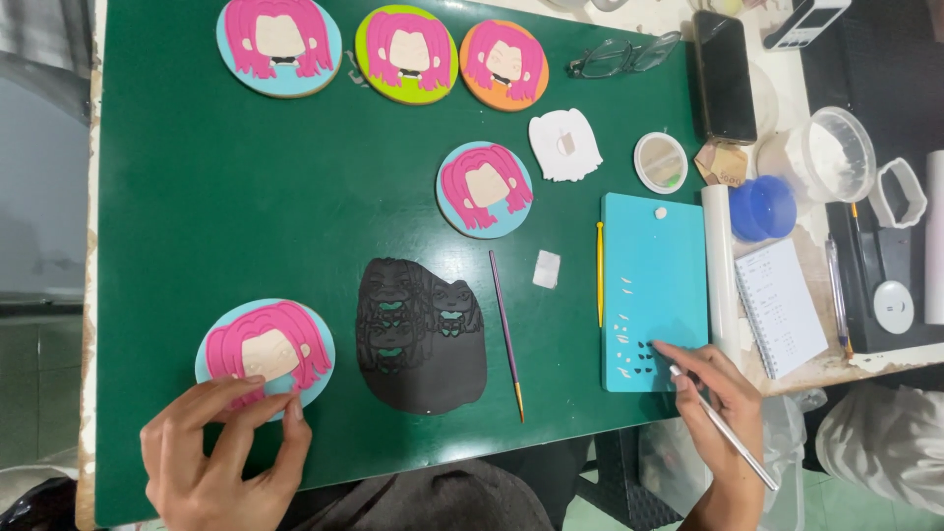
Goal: Tracing and detailing facial features on cartoon character coasters using a fine-tipped stylus tool.
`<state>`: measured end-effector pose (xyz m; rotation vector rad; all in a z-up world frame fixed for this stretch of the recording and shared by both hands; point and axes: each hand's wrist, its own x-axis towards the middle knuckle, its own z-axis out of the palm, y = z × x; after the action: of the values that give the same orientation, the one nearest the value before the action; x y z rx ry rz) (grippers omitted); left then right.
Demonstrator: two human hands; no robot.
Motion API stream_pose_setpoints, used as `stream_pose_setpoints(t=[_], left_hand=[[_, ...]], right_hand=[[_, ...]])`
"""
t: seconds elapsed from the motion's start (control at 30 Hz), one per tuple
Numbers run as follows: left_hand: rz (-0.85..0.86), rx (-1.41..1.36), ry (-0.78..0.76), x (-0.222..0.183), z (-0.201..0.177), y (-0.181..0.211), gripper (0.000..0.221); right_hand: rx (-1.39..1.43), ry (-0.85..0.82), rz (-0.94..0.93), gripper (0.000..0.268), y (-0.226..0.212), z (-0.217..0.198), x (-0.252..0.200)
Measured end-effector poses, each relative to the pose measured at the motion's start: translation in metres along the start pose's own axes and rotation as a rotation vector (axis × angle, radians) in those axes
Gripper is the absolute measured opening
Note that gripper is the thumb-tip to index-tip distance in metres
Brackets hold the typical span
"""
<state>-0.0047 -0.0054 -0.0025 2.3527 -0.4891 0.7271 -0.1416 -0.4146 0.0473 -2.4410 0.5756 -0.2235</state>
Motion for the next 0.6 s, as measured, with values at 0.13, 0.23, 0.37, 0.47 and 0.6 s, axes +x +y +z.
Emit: stream_pose_setpoints(t=[0.13,0.23,0.37,0.47,0.6], left_hand=[[-0.006,0.014,-0.021,-0.002,-0.001,0.0,0.012],[-0.009,0.006,-0.003,-0.002,-0.001,0.0,0.012],[-0.005,0.031,-0.025,-0.003,-0.001,-0.002,0.011],[0.011,0.038,-0.008,-0.002,0.0,-0.004,0.011],[0.004,0.031,0.006,0.001,-0.002,-0.002,0.012]], right_hand=[[0.01,-0.002,-0.003,0.037,-0.001,-0.001,0.0],[0.087,0.001,0.013,0.031,0.009,0.0,-0.003],[0.173,0.072,0.02,0.026,0.024,0.005,-0.01],[0.189,0.189,-0.046,0.039,0.009,0.016,-0.012],[0.166,0.3,-0.223,0.058,-0.016,0.04,-0.014]])
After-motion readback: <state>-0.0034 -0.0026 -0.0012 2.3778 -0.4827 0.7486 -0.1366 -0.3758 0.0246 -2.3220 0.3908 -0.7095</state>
